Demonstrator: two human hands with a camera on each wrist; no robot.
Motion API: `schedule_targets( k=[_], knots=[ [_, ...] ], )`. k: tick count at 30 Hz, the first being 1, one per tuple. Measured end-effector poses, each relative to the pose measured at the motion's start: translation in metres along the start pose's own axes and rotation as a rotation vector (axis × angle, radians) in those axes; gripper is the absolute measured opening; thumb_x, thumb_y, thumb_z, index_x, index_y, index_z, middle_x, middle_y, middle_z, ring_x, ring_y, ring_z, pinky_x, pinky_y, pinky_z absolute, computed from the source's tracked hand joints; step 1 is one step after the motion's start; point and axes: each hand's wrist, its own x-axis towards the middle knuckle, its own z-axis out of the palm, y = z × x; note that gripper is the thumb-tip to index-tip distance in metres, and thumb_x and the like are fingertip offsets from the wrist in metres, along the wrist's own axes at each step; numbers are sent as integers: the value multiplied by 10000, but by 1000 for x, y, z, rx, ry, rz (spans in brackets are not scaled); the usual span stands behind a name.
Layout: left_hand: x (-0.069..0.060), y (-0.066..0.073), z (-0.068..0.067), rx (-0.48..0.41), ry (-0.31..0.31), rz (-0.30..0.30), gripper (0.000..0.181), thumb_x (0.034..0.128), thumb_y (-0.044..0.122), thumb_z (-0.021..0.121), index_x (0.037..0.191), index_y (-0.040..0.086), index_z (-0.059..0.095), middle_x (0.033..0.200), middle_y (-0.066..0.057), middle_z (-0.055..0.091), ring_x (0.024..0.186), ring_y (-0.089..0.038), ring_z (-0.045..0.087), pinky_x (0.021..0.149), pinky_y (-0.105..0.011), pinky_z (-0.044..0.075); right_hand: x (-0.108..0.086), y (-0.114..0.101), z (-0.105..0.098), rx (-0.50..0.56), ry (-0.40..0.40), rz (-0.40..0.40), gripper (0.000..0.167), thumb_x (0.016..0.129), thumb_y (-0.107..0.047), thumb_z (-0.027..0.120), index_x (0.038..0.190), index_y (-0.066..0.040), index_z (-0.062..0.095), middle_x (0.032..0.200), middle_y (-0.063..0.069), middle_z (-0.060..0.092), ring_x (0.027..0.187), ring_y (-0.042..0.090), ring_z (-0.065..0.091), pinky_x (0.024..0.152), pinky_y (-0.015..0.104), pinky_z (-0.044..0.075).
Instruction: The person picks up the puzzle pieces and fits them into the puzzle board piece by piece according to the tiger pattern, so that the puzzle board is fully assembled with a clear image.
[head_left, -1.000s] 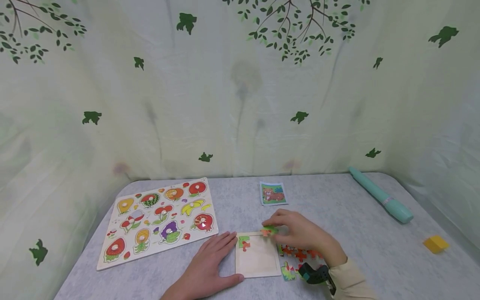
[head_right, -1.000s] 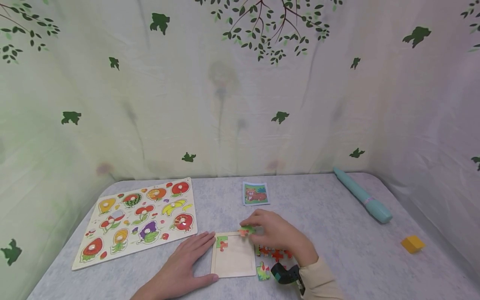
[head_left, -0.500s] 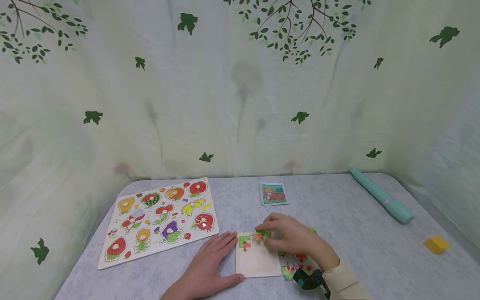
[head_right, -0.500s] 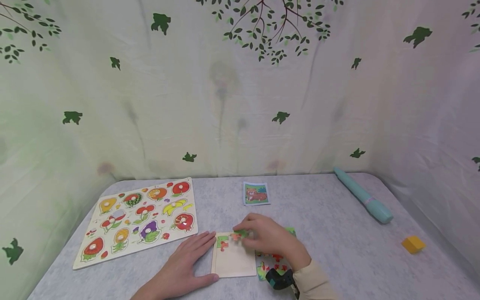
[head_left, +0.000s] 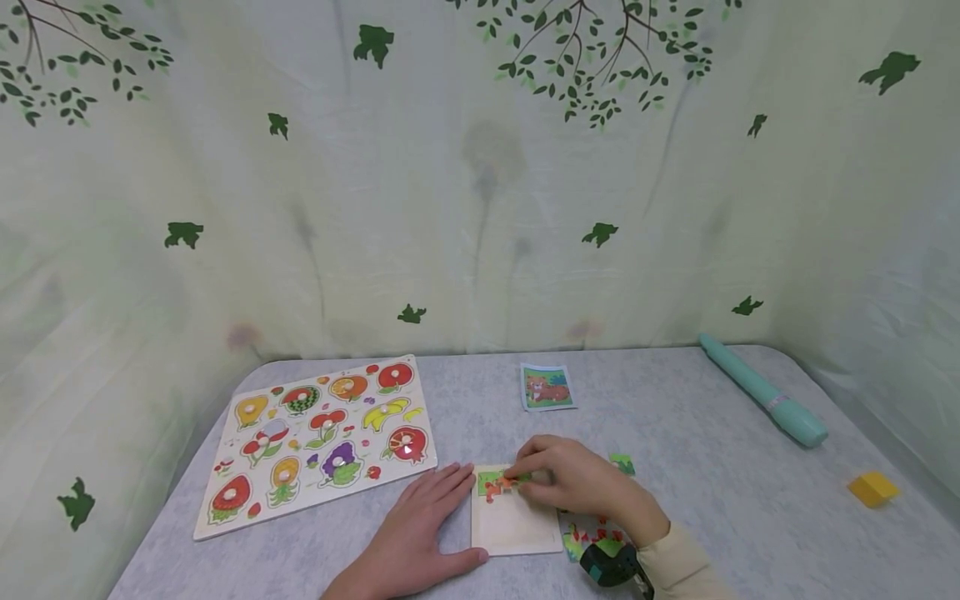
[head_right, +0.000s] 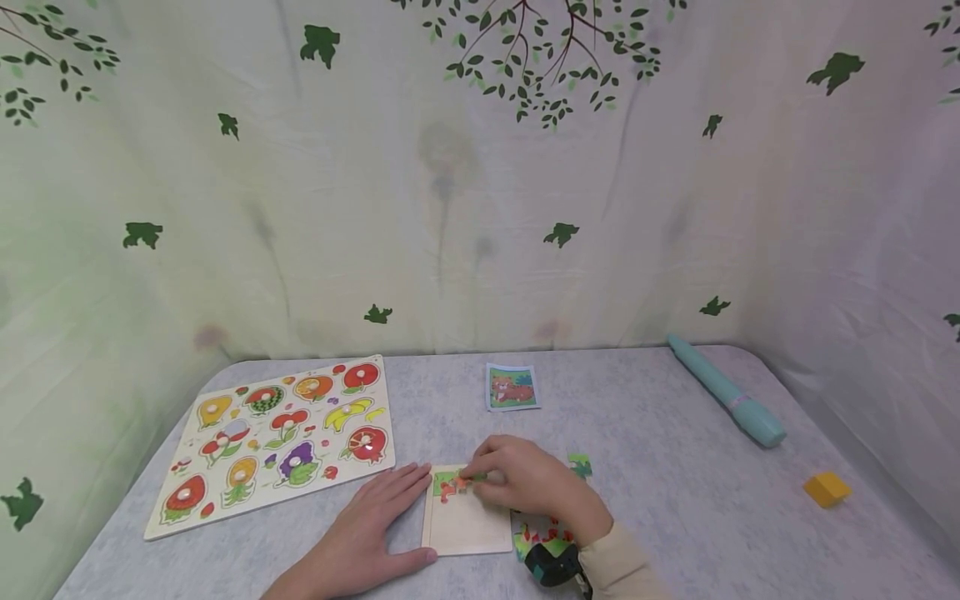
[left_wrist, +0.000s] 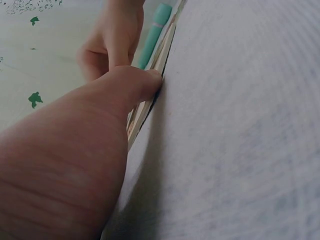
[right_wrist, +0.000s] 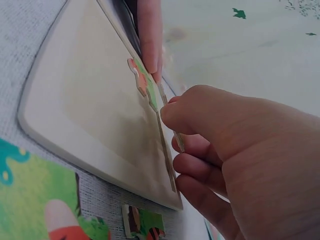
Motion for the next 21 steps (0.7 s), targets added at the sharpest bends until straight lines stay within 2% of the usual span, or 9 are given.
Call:
schedule_targets(
  k=[6,12,21],
  knots=[
    [0,0,1,6,4,6,964,836,783,635,1580,200,443,1653,34,382,1549,-240,307,1254,-563,241,0,-1,1,-16,1,-25,198,994,-197,697,1157,-228,806,1121,-68,696,1008,66,624,863,273,568],
    [-1,-1,1,4,5,5,963,837,784,633,1580,202,442,1654,40,381,1549,-236,306,1255,-562,239,1,-1,4,-23,5,-12,197,994,-216,705,1160,-242,808,1123,-58,690,984,44,609,856,258,567],
    [-1,-1,1,17,33,36,949,849,784,619,1569,185,461,1640,27,408,1531,-238,342,1247,-552,261,0,-3,5,-81,21,-32,204,977,-234,731,1166,-245,806,1122,-59,692,964,40,579,838,232,551]
  ],
)
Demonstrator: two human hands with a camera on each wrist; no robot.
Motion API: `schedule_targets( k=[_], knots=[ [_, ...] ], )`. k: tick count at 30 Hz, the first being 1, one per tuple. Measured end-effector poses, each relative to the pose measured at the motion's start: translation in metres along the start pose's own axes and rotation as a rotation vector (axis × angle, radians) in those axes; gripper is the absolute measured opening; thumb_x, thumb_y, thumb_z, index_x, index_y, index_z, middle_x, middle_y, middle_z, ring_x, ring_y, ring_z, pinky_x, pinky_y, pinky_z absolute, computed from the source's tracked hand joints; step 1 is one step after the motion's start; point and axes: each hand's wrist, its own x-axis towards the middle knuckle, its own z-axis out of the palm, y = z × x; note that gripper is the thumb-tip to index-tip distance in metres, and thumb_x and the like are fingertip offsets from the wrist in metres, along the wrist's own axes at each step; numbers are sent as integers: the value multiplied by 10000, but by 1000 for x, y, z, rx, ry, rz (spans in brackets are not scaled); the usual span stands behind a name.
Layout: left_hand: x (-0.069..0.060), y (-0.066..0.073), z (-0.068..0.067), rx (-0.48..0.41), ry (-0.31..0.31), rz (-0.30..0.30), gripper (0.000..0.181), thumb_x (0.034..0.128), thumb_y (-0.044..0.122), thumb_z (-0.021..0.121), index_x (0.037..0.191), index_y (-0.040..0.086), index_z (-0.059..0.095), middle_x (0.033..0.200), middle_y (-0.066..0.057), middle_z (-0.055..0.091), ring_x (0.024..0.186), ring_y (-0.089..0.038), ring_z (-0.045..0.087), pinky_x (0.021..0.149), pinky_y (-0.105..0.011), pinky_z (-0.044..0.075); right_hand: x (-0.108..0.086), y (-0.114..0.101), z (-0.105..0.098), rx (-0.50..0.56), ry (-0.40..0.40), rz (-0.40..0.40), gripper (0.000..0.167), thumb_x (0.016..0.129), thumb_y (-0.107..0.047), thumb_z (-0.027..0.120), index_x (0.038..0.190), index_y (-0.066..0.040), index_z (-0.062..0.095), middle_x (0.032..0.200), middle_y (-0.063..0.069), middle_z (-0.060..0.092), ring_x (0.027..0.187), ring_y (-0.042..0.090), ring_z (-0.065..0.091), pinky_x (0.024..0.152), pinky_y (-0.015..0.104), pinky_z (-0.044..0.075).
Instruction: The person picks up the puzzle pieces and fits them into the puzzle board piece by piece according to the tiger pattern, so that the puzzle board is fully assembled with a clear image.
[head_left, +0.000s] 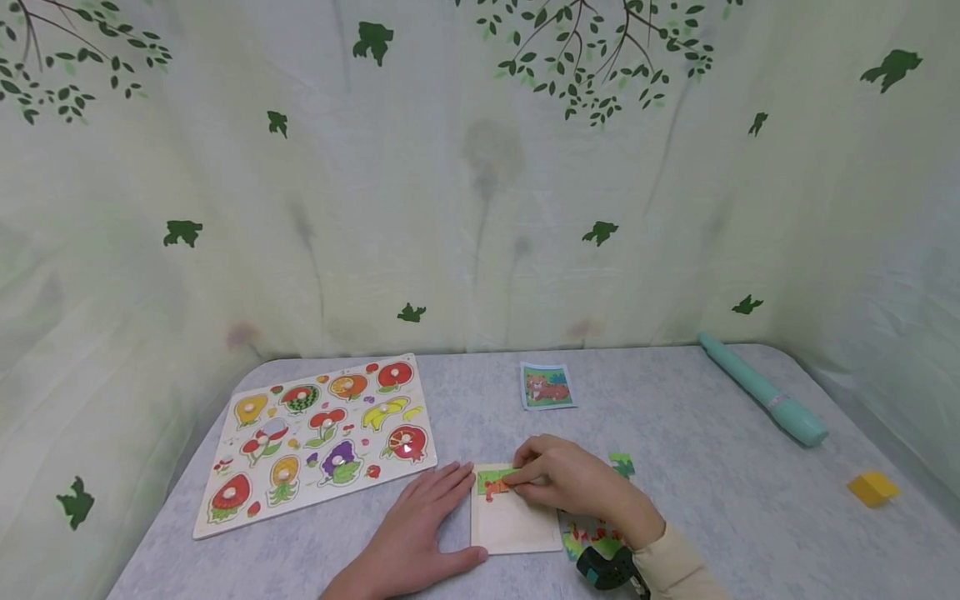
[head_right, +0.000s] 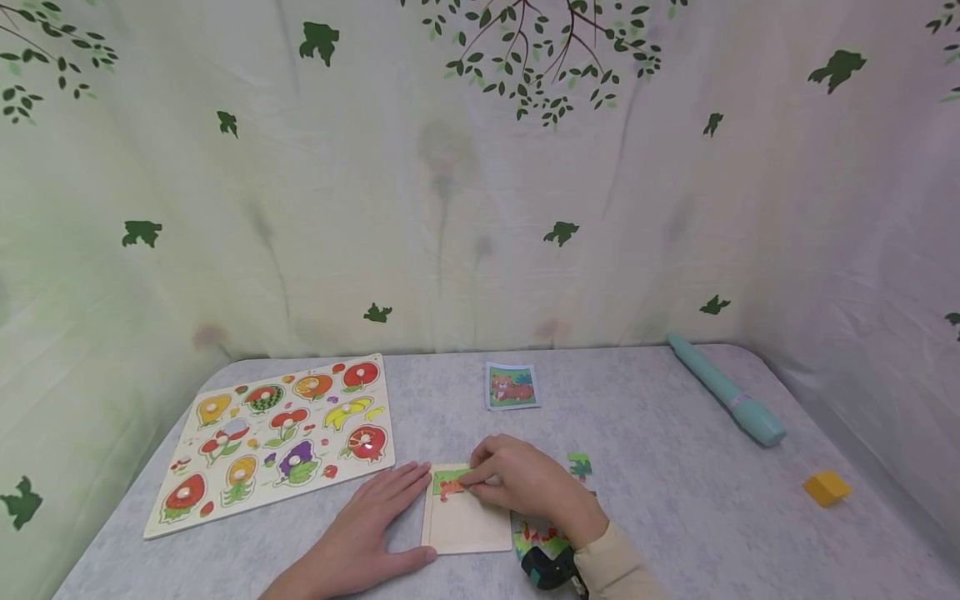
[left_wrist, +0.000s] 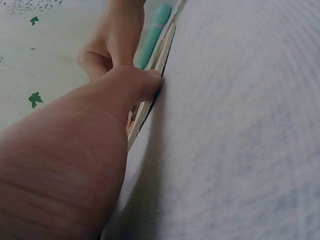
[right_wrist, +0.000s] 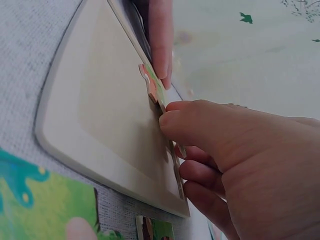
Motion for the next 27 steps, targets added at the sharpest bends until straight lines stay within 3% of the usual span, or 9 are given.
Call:
schedule_targets(
  k=[18,27],
  knots=[
    [0,0,-1,-14,-14,-17,956,847,774,633,1579,190,443,1646,34,395,1538,-237,326,1251,-558,249,-1,-2,0,-30,11,-21,210,962,-220,750,1162,-247,806,971,-110,638,889,5,551,749,143,496],
    [0,-1,1,-4,8,-3,955,845,781,629,1569,181,462,1636,27,413,1529,-235,342,1246,-555,257,0,-3,-1,-35,-4,-24,214,963,-217,742,1168,-234,802,933,-125,637,867,3,539,728,145,485]
  ],
)
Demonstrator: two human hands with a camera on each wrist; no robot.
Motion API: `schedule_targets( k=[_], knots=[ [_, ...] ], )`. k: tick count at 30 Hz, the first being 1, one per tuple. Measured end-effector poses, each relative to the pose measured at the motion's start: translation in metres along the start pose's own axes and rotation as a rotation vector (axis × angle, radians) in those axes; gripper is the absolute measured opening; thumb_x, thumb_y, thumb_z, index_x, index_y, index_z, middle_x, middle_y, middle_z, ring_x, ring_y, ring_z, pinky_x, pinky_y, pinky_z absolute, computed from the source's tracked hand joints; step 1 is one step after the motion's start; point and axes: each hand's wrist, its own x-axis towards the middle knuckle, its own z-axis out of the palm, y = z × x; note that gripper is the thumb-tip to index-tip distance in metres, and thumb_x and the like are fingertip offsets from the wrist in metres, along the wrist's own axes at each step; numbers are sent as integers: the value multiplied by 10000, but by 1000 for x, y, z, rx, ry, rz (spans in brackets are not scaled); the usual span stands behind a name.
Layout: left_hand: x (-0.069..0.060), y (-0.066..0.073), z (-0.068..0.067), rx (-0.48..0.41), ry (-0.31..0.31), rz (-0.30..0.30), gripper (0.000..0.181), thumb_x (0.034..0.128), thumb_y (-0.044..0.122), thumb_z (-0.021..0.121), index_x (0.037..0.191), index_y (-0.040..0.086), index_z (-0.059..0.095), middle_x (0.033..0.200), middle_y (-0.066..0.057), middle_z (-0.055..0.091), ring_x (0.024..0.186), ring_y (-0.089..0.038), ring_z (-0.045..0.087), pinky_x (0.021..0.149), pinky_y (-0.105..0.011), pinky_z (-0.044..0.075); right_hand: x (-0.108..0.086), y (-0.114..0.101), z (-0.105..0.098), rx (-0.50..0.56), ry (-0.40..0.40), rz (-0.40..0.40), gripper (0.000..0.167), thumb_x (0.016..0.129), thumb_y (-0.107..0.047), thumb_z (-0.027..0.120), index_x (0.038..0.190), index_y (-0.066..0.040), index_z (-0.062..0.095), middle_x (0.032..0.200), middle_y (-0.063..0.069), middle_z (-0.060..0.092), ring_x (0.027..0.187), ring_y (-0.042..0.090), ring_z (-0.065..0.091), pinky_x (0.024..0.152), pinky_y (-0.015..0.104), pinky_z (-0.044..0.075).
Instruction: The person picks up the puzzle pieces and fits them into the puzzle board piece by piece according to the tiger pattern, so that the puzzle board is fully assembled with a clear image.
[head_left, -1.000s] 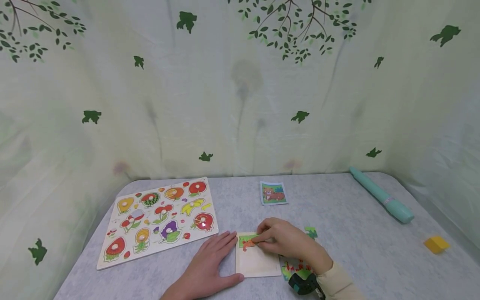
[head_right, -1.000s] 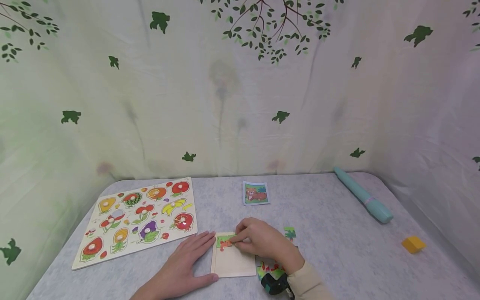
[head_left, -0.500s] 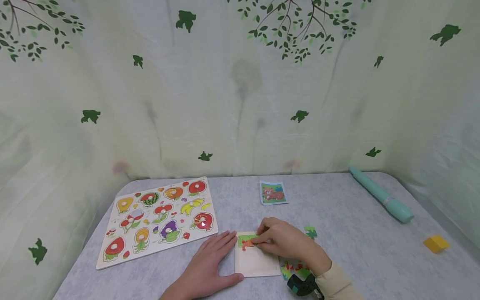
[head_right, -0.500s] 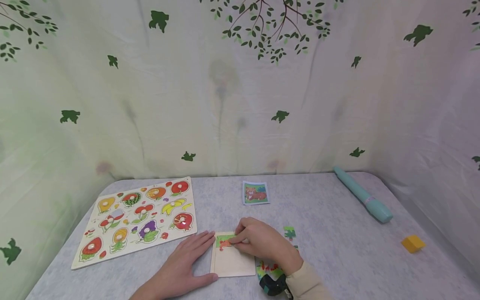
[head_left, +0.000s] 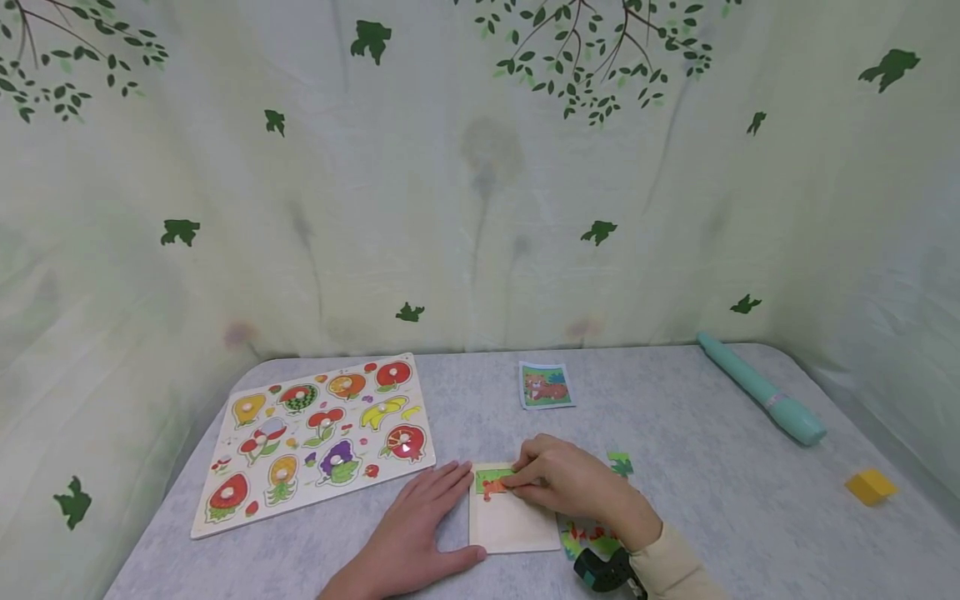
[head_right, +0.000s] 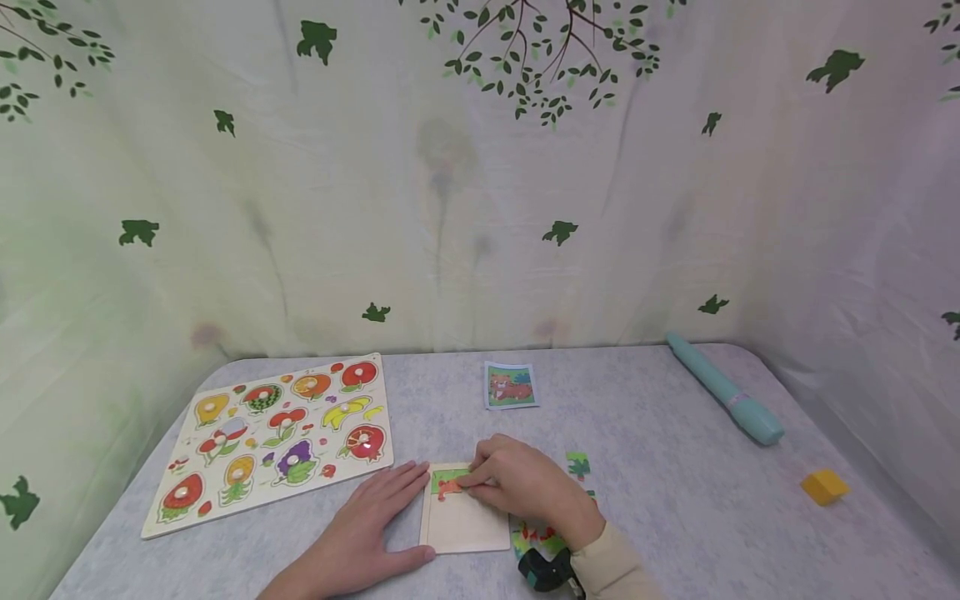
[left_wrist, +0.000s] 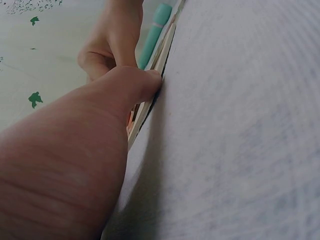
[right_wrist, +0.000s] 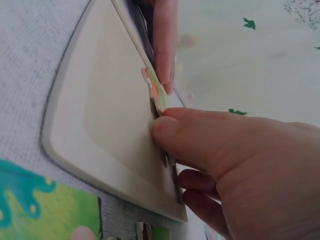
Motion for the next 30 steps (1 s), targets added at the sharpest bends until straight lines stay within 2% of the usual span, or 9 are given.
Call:
schedule_targets(
  k=[30],
  knots=[
    [1,2,-3,-17,-20,-8,954,850,782,621,1582,198,439,1645,39,396,1534,-238,332,1249,-566,249,1,-1,-1,-19,-11,20,210,980,-188,711,1160,-240,807,950,-133,651,898,14,565,763,166,513]
  ],
)
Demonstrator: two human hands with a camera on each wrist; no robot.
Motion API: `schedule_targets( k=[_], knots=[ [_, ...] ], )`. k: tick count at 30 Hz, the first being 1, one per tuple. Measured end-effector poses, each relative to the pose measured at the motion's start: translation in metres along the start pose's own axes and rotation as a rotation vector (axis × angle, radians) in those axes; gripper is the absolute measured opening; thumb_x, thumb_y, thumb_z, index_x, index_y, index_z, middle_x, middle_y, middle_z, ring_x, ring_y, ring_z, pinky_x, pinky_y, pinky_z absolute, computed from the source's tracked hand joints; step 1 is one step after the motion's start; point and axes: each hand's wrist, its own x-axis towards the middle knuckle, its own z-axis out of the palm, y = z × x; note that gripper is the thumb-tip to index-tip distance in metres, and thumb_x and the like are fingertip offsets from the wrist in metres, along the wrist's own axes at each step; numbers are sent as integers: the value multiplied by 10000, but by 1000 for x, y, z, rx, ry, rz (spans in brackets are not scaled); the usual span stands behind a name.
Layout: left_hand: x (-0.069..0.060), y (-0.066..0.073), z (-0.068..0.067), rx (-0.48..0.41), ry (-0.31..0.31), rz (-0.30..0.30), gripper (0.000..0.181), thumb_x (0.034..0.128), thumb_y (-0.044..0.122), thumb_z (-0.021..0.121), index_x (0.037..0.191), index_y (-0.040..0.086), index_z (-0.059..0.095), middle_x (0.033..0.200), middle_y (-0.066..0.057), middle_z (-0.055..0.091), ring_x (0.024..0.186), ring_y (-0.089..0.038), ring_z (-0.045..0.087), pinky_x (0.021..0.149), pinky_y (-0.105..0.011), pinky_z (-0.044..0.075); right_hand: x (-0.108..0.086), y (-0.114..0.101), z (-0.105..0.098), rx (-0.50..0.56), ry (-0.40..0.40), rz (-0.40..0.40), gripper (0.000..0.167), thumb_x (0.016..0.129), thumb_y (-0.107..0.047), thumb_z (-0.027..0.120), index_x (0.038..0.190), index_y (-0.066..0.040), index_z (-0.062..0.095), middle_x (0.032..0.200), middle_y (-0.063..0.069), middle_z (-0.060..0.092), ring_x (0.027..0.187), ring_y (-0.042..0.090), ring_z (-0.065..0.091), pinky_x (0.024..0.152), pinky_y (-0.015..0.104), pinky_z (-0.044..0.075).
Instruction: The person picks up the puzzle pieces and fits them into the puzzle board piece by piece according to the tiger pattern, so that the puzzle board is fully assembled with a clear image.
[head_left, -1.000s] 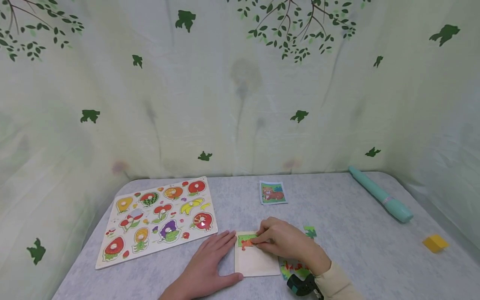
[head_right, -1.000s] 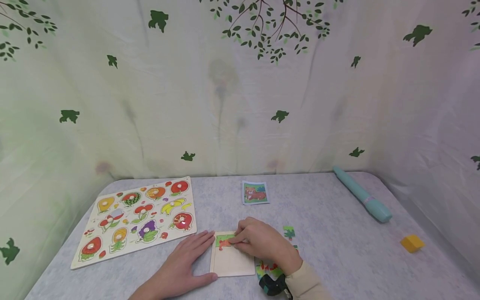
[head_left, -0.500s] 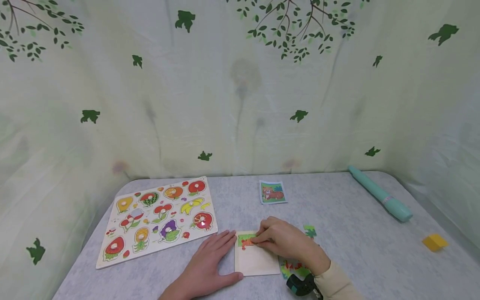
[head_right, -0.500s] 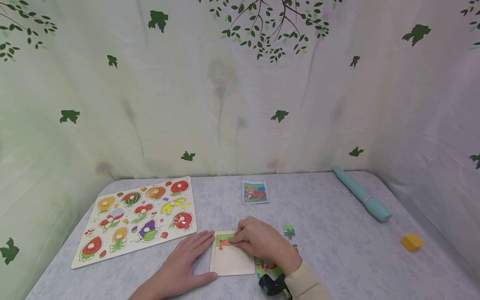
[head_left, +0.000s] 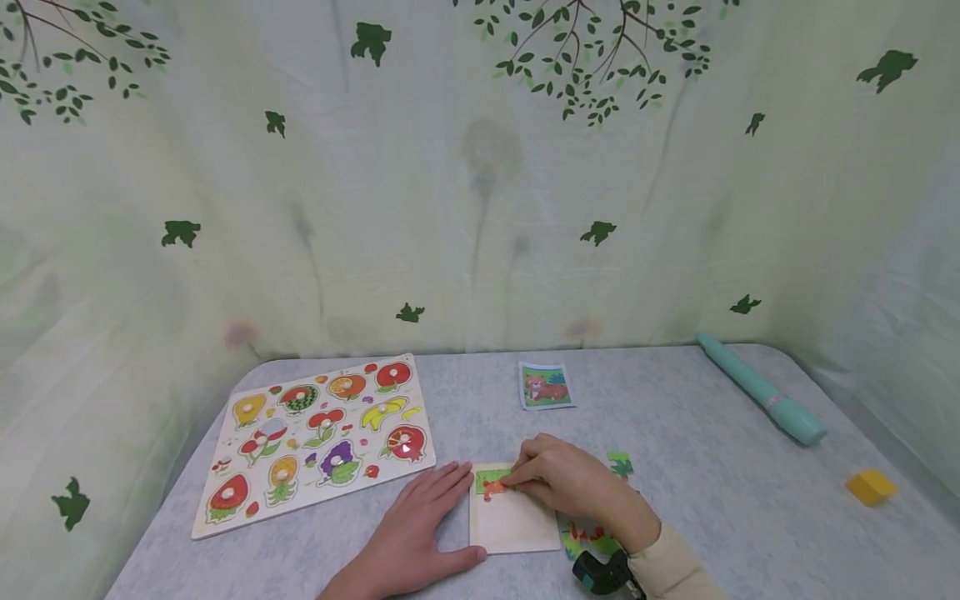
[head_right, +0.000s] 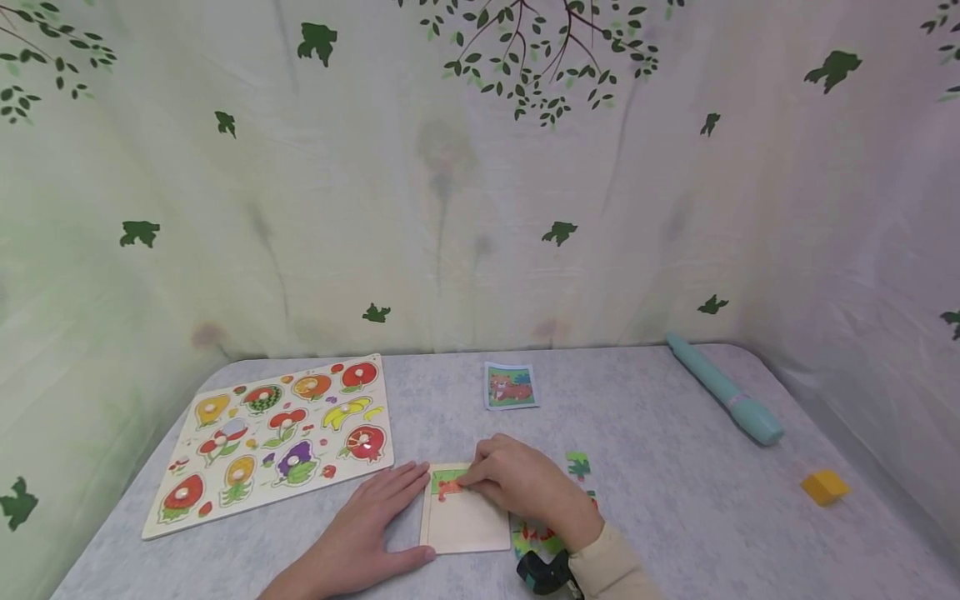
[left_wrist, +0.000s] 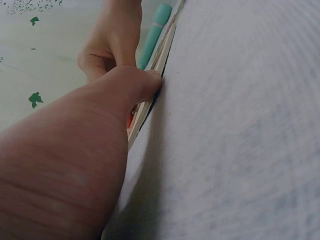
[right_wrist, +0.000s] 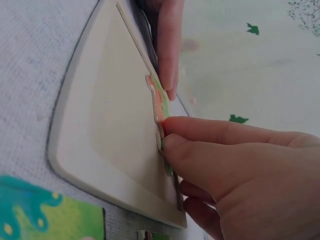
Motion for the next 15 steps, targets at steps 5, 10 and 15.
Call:
schedule_targets(
  k=[5,10,15],
  knots=[
    [-1,0,1,-9,4,-2,951,846,780,628,1578,200,446,1644,44,398,1537,-232,328,1253,-561,241,1,0,2,12,11,5,182,984,-230,715,1135,-263,811,945,-147,655,852,-14,527,713,145,474],
    [-1,-1,2,-3,14,5,947,847,769,639,1576,195,449,1645,40,396,1540,-229,325,1254,-551,242,1,0,3,36,21,8,168,972,-221,735,1119,-249,811,979,-127,661,856,-2,536,713,149,486],
    [-1,-2,2,0,5,-2,943,851,768,634,1580,201,442,1647,42,393,1540,-231,324,1256,-556,238,2,0,4,37,29,11,168,970,-217,739,1121,-246,806,1064,-107,676,946,29,578,794,181,535]
  ],
)
